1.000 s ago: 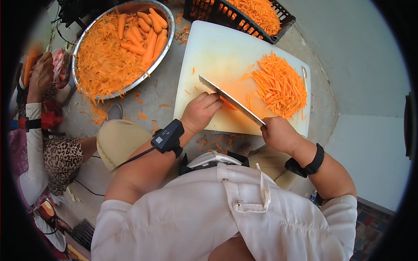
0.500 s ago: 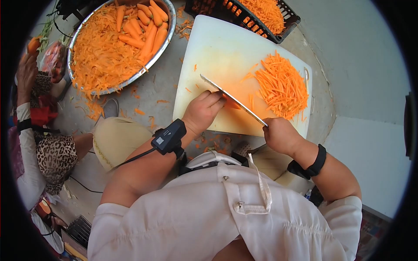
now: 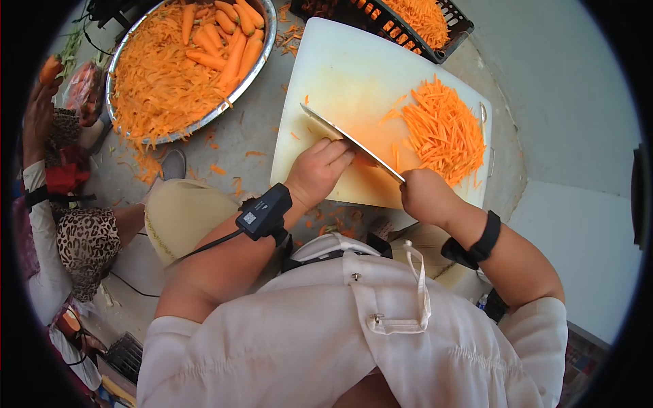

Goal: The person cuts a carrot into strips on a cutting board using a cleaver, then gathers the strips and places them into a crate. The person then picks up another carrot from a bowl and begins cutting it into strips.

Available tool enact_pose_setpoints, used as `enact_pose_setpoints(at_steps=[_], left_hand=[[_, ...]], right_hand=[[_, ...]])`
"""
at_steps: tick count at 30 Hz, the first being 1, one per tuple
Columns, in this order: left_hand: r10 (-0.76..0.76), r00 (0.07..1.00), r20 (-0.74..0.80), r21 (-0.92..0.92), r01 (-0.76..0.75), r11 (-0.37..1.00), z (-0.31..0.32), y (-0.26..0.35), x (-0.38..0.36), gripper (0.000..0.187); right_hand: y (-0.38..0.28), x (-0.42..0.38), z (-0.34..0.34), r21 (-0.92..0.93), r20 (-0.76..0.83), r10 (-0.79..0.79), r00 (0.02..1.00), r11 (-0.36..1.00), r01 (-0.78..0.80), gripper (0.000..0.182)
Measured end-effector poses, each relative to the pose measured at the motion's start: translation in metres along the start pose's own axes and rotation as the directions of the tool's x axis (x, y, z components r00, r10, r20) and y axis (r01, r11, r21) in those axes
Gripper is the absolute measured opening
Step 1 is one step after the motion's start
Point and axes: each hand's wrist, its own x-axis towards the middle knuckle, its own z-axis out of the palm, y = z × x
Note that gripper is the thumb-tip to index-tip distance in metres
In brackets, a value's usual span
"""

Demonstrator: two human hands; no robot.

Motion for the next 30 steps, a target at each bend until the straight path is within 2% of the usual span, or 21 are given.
enact_pose_setpoints(at_steps=[4,6,10,12,13,15,19,22,30], left_hand=[[-0.021,1.0,-0.009,-0.008,0.021,1.0,-0.001,-0.001,0.0,0.022],[-0.012,1.0,0.006,-0.004,0.012,1.0,-0.001,0.002,-0.001,0.021],[-0.027,1.0,0.0,-0.011,0.027,1.0,-0.001,0.002,-0.001,0.02],[-0.022,1.0,0.005,-0.02,0.022,1.0,-0.001,0.002,-0.001,0.02],[-0.014,1.0,0.003,-0.007,0.014,1.0,-0.001,0.002,-0.002,0.02],[-0.003,1.0,-0.003,0.01,0.003,1.0,0.0,0.0,-0.003,0.02],[-0.003,1.0,0.014,0.015,0.003,1.0,-0.001,0.0,-0.003,0.02],[-0.004,1.0,0.004,0.033,0.004,0.999,-0.001,0.001,-0.005,0.02],[-0.01,1.0,0.006,0.035,0.01,0.999,0.0,0.0,-0.006,0.021]], right_hand=[[-0.002,0.028,0.022,0.06,-0.1,-0.063,0.993,0.996,0.069,0.017],[-0.002,0.025,0.029,0.119,-0.178,-0.042,0.983,0.991,0.064,0.018],[0.006,0.027,0.034,0.152,-0.21,-0.036,0.977,0.986,0.069,0.018],[0.01,0.021,0.031,0.267,-0.25,-0.149,0.957,0.939,0.216,0.02],[0.012,0.018,0.029,0.266,-0.259,-0.145,0.955,0.94,0.215,0.02],[0.014,0.012,0.024,0.418,-0.164,-0.11,0.98,0.892,0.17,0.021],[0.016,-0.002,0.018,0.42,-0.148,-0.059,0.987,0.9,0.117,0.02],[0.01,-0.024,0.005,0.399,-0.192,-0.039,0.981,0.91,0.114,0.018],[0.007,-0.029,-0.002,0.252,-0.08,-0.005,0.997,0.967,0.025,0.017]])
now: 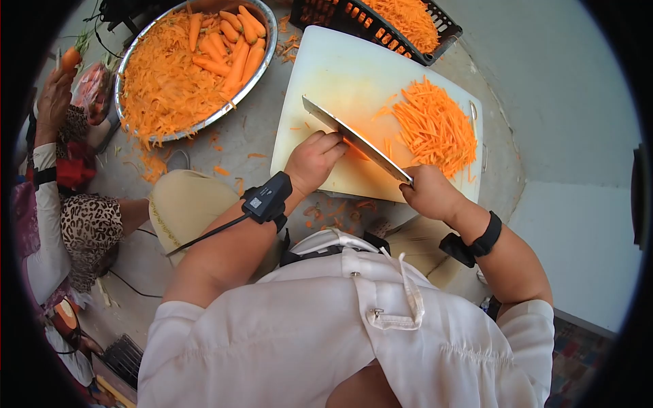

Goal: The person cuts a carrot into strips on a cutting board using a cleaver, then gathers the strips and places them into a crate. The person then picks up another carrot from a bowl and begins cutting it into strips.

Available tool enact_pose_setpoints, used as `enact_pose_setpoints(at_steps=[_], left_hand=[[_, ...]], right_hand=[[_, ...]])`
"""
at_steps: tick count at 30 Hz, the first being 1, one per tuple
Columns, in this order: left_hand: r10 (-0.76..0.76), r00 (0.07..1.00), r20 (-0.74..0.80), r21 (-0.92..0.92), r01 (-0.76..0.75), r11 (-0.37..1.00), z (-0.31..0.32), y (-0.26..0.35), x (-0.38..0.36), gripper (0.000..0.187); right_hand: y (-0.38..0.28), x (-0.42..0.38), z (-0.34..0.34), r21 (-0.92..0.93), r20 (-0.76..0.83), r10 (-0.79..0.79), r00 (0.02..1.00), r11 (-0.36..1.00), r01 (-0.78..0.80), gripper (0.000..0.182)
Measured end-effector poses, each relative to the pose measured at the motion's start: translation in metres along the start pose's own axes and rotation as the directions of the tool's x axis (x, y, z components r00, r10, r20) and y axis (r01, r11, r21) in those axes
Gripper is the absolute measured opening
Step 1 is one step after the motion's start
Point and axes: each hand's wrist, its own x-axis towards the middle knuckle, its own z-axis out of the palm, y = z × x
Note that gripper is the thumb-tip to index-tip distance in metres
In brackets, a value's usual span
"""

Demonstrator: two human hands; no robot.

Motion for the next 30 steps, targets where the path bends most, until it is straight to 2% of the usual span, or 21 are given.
enact_pose_setpoints(at_steps=[7,16,18,22,24,28,30], left_hand=[[-0.005,1.0,0.006,-0.003,0.005,1.0,0.0,0.001,0.002,0.022],[-0.021,1.0,0.008,-0.03,0.021,0.999,0.002,0.001,0.0,0.024],[-0.025,0.999,0.02,-0.002,0.025,1.0,0.0,-0.002,0.002,0.026],[-0.019,1.0,-0.001,-0.042,0.019,0.999,-0.005,0.004,0.005,0.021],[-0.003,1.0,-0.018,-0.03,0.003,1.0,-0.004,0.004,0.005,0.021],[-0.014,1.0,0.005,-0.048,0.014,0.999,-0.003,0.002,0.003,0.021],[-0.016,1.0,-0.005,-0.057,0.015,0.998,-0.002,0.002,0.003,0.021]], right_hand=[[-0.007,0.005,-0.007,-0.092,0.075,0.055,0.996,0.995,-0.048,0.017],[-0.004,0.049,0.018,-0.157,0.064,0.0,0.998,0.988,0.01,0.019],[-0.007,0.056,0.028,-0.124,-0.016,-0.076,0.997,0.99,0.073,0.019],[0.004,0.055,0.044,-0.007,-0.107,-0.064,0.992,0.998,0.064,0.019],[0.003,0.051,0.04,0.042,-0.157,-0.138,0.978,0.988,0.146,0.019],[0.004,0.035,0.025,0.09,-0.149,-0.103,0.984,0.989,0.117,0.019],[-0.001,0.02,0.01,0.07,-0.082,-0.065,0.995,0.995,0.071,0.019]])
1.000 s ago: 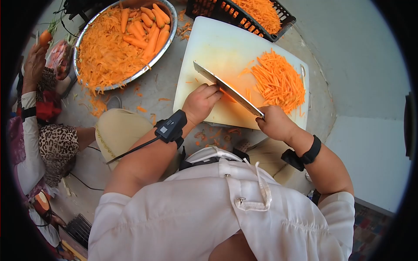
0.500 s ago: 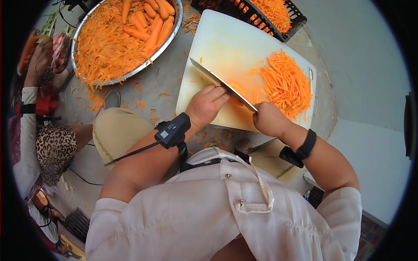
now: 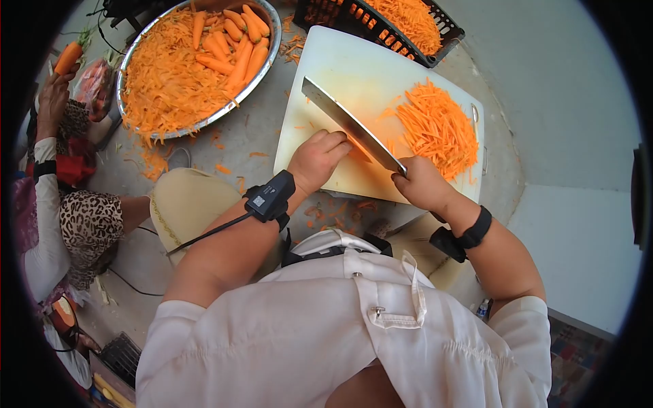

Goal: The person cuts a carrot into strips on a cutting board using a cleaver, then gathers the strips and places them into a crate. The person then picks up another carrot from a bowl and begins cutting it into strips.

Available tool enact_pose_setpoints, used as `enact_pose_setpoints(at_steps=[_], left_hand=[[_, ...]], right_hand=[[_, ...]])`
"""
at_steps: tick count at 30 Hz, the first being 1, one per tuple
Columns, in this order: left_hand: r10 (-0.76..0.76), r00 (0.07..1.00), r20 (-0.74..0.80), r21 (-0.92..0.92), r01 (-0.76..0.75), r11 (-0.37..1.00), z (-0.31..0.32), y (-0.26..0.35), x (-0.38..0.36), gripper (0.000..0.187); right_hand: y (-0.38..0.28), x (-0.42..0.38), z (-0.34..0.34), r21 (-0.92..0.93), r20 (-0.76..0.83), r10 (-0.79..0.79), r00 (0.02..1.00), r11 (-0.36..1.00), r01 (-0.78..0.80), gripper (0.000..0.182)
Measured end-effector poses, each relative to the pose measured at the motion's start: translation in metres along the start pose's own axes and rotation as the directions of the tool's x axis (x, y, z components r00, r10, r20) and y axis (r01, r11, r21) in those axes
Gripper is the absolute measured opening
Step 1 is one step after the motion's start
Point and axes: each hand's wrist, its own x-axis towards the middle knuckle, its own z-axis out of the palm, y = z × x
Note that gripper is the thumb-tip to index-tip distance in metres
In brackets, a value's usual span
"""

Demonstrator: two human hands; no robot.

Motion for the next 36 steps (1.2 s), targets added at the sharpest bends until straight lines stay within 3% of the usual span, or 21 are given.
enact_pose_setpoints(at_steps=[6,15,21,24,31,33,36], left_hand=[[0.017,1.0,-0.015,0.033,-0.017,0.999,-0.001,0.0,0.001,0.021],[-0.015,1.0,0.008,0.017,0.015,1.0,0.0,-0.001,0.001,0.023],[0.005,1.0,0.006,0.015,-0.005,1.0,-0.003,0.001,0.003,0.021],[0.026,1.0,-0.015,0.006,-0.026,1.0,-0.001,-0.001,0.005,0.02],[0.006,1.0,-0.023,-0.008,-0.007,1.0,-0.002,-0.002,0.003,0.02],[0.005,1.0,-0.029,-0.009,-0.005,1.0,-0.001,-0.002,0.001,0.019],[0.004,1.0,-0.018,-0.009,-0.004,1.0,0.0,-0.002,0.0,0.019]], right_hand=[[-0.006,-0.016,-0.015,-0.094,0.11,0.078,0.991,0.993,-0.068,0.019],[-0.01,-0.006,-0.013,-0.17,0.156,0.129,0.979,0.98,-0.102,0.019],[-0.004,0.023,0.003,-0.202,0.142,0.082,0.986,0.978,-0.053,0.021],[0.003,0.042,0.024,-0.168,0.066,-0.015,0.998,0.985,0.026,0.021],[0.003,0.038,0.029,-0.05,-0.053,-0.025,0.998,0.998,0.023,0.021],[0.001,0.028,0.022,0.134,-0.017,0.05,0.999,0.99,-0.047,0.022],[-0.005,0.009,0.004,0.029,0.014,-0.036,0.999,0.999,0.036,0.022]])
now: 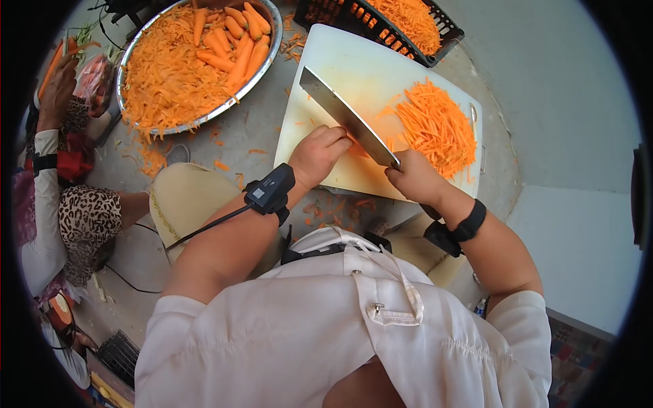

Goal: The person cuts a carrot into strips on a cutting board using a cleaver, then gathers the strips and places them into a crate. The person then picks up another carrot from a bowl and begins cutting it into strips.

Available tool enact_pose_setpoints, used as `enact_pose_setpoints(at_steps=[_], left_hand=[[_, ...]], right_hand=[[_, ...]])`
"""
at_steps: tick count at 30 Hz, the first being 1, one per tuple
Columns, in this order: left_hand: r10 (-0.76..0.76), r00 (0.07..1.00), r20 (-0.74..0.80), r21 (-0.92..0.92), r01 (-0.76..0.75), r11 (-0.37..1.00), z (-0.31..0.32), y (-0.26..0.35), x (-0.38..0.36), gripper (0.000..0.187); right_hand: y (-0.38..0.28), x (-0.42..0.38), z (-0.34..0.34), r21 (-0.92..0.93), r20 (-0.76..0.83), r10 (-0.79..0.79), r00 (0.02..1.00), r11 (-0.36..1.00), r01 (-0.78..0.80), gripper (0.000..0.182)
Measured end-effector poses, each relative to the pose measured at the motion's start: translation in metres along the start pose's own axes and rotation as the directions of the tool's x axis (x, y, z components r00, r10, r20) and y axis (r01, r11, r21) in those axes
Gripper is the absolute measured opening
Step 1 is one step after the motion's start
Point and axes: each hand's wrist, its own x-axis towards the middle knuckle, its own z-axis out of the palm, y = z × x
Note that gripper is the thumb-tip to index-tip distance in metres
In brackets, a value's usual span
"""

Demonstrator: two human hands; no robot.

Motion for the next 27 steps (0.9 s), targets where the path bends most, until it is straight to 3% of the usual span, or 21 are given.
enact_pose_setpoints(at_steps=[9,19,27], left_hand=[[0.01,1.0,0.017,0.007,-0.01,1.0,0.001,-0.001,-0.001,0.019],[-0.005,1.0,0.003,-0.001,0.005,1.0,0.003,-0.003,0.0,0.02],[-0.012,1.0,0.011,0.013,0.012,1.0,-0.001,-0.002,0.001,0.021]], right_hand=[[0.001,-0.015,-0.011,-0.172,0.087,0.102,0.991,0.981,-0.086,0.021],[-0.016,-0.021,-0.027,-0.088,0.161,0.209,0.964,0.976,-0.197,0.02],[-0.016,-0.014,-0.028,-0.187,0.173,0.206,0.963,0.967,-0.173,0.021]])
